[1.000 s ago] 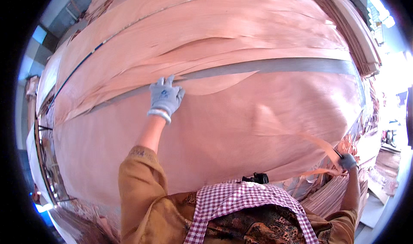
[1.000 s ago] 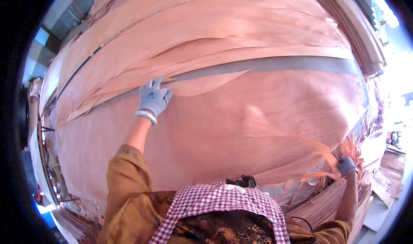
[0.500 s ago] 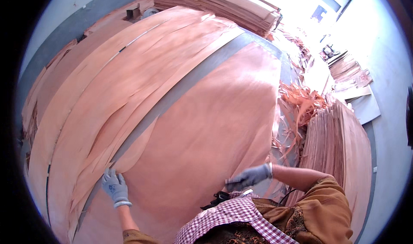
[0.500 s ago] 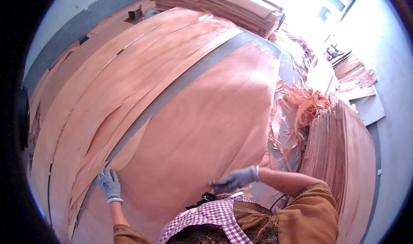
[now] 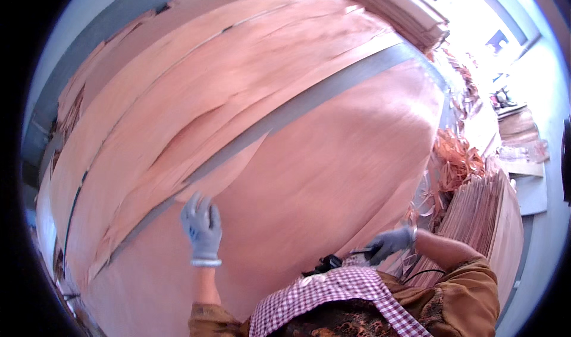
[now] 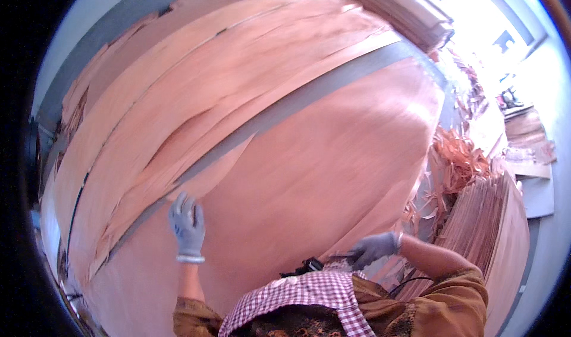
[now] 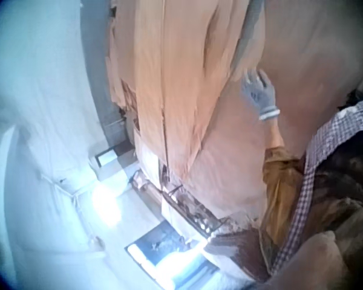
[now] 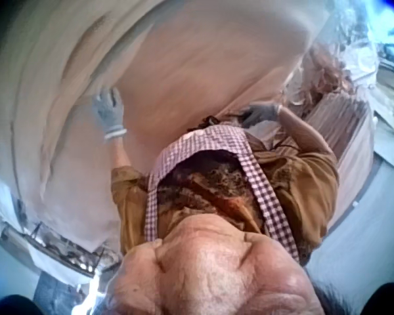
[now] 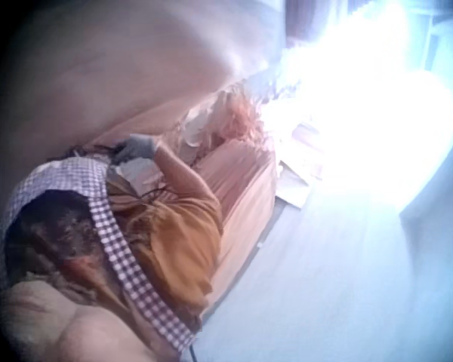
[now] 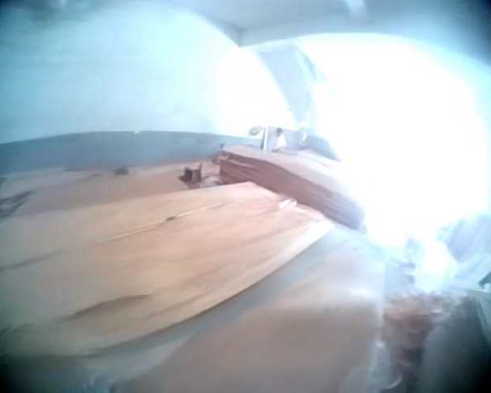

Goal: The person prepares large veneer sheets by trimming edges with a utility knife and moving them between stacks in a large workshop.

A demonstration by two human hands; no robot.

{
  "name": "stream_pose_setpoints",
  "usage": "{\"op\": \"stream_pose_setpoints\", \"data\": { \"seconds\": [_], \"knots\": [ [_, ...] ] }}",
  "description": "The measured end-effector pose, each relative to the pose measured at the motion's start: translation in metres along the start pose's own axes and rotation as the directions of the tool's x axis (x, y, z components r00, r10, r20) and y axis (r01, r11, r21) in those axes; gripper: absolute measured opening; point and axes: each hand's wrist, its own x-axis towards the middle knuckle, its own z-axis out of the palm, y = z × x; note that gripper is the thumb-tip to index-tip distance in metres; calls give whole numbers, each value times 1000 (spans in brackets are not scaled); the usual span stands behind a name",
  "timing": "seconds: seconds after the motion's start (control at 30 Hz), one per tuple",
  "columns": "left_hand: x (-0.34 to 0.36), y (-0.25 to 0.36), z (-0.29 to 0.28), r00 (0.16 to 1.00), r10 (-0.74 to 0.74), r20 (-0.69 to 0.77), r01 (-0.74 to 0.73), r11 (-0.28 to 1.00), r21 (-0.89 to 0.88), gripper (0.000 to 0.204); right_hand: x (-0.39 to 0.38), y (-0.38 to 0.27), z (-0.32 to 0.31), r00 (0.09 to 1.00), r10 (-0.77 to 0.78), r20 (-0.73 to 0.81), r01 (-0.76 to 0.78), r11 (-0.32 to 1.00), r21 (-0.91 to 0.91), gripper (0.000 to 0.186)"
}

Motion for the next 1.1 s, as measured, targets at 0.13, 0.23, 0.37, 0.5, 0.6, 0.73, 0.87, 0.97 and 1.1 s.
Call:
{"op": "stream_pose_setpoints", "data": {
  "seconds": [0.13,0.23,0.37,0.5,0.6,0.73,0.87,0.97,1.1],
  "knots": [
    [20,15,28,999,46,16,-44,994,-103,23,-30,-75,-46,957,-43,-286,75,992,102,31],
    [38,22,42,995,61,81,-52,992,-114,27,-5,-115,-74,858,-329,-394,360,933,4,22],
    [61,31,71,983,108,148,-92,989,-116,29,50,-155,-107,834,-268,-482,407,889,211,17],
    [73,36,103,976,141,168,-122,986,-117,31,110,-180,-134,783,-253,-569,461,849,257,18],
    [73,33,119,957,145,250,-126,988,-92,32,139,-197,-157,766,-296,-571,417,904,91,16],
    [68,36,129,950,181,255,-174,984,-48,35,174,-203,-185,759,-356,-546,374,924,-84,15],
    [70,37,128,949,164,268,-153,986,-62,37,192,-207,-193,734,-363,-574,332,929,-163,15],
    [76,42,123,947,144,289,-118,988,-104,39,193,-211,-195,760,-298,-578,295,950,-102,13],
    [98,51,111,870,79,487,-42,995,-88,42,209,-207,-193,718,-337,-609,292,940,-175,15]
  ]
}}
